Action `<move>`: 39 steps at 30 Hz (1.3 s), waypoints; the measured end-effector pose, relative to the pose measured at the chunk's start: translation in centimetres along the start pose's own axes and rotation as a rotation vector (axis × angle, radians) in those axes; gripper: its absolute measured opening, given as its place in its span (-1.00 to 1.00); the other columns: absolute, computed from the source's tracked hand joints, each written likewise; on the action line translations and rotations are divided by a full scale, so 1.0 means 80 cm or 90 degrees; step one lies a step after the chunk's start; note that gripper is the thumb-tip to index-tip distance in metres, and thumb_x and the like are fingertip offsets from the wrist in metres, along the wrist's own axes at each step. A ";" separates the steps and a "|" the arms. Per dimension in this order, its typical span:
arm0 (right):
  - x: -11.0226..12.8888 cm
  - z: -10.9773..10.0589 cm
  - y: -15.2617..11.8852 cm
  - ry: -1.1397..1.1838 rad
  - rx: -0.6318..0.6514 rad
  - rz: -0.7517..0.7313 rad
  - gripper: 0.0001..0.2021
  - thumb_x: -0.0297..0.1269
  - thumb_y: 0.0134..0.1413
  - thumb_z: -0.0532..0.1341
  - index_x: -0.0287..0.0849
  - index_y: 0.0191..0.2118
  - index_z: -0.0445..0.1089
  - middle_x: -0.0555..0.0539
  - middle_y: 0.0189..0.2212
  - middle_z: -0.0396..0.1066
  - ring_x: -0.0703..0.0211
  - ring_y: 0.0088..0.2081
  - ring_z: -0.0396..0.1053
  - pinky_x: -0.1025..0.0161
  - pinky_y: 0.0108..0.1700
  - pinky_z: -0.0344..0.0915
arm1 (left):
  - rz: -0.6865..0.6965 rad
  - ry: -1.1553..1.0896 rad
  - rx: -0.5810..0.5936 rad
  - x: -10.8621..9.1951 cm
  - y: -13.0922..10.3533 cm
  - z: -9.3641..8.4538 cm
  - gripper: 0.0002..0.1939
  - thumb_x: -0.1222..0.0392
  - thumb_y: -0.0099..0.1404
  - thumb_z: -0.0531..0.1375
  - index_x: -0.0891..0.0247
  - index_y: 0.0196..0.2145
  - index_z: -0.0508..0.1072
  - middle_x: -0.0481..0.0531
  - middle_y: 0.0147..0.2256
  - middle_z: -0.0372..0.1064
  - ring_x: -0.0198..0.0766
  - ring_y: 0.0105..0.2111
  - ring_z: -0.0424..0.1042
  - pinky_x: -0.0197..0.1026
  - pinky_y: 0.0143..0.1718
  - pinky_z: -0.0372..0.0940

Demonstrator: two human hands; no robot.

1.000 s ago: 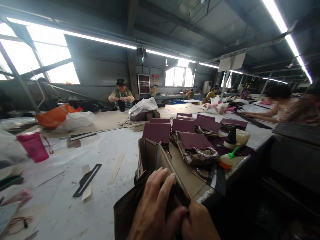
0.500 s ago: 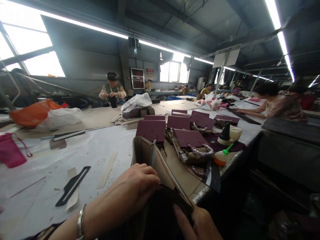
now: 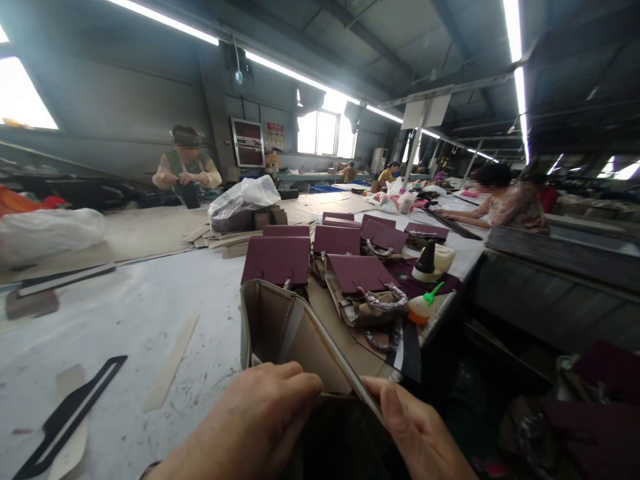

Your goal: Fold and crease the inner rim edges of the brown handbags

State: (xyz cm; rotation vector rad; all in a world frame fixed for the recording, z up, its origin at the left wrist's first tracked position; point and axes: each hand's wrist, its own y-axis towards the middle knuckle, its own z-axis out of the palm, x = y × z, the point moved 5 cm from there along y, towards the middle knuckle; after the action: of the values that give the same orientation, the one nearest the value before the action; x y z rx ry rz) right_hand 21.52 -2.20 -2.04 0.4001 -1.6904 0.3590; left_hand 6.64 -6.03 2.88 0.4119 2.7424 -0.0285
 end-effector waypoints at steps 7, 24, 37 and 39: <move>0.001 -0.014 0.032 0.040 -0.032 0.098 -0.71 -0.06 -0.05 0.18 -0.24 -0.42 0.36 -0.08 -0.22 0.35 0.24 -0.39 0.31 0.33 -0.37 0.22 | 0.076 0.016 -0.068 -0.001 -0.005 -0.006 -0.75 0.34 0.22 -0.08 0.20 -0.35 0.38 -0.06 -0.47 0.35 -0.35 -0.51 0.30 -0.38 -0.49 0.14; 0.109 0.031 0.062 -0.545 0.272 -0.283 -0.96 -0.43 -0.11 0.26 -0.18 -0.50 0.40 -0.04 -0.16 0.26 0.23 -0.06 0.17 0.30 -0.01 0.08 | 0.177 0.017 -0.069 0.008 -0.012 0.000 -0.76 0.31 0.19 -0.07 0.21 -0.27 0.36 0.01 -0.43 0.38 -0.29 -0.47 0.31 -0.34 -0.49 0.17; 0.126 0.059 0.097 -0.521 0.154 -0.441 -0.91 -0.39 0.06 0.13 -0.26 -0.34 0.38 -0.10 -0.24 0.34 0.22 -0.15 0.25 0.30 -0.06 0.13 | 0.202 0.058 -0.086 0.008 -0.011 -0.002 -0.73 0.34 0.15 -0.06 0.22 -0.24 0.35 0.04 -0.42 0.40 -0.26 -0.44 0.35 -0.31 -0.44 0.23; 0.125 0.039 0.087 -0.466 0.098 -0.376 -0.81 -0.37 0.14 0.03 -0.25 -0.22 0.36 -0.09 -0.23 0.36 0.24 -0.15 0.27 0.30 -0.06 0.15 | 0.190 0.053 -0.091 0.008 -0.011 -0.005 -0.74 0.34 0.15 -0.06 0.22 -0.27 0.36 0.03 -0.44 0.40 -0.28 -0.47 0.34 -0.33 -0.47 0.22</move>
State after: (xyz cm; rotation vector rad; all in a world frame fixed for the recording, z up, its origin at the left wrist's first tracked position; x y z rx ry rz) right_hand 14.18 1.94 7.26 1.2216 -2.1354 -0.1235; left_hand 5.72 -6.65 2.99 0.7902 2.7108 0.2641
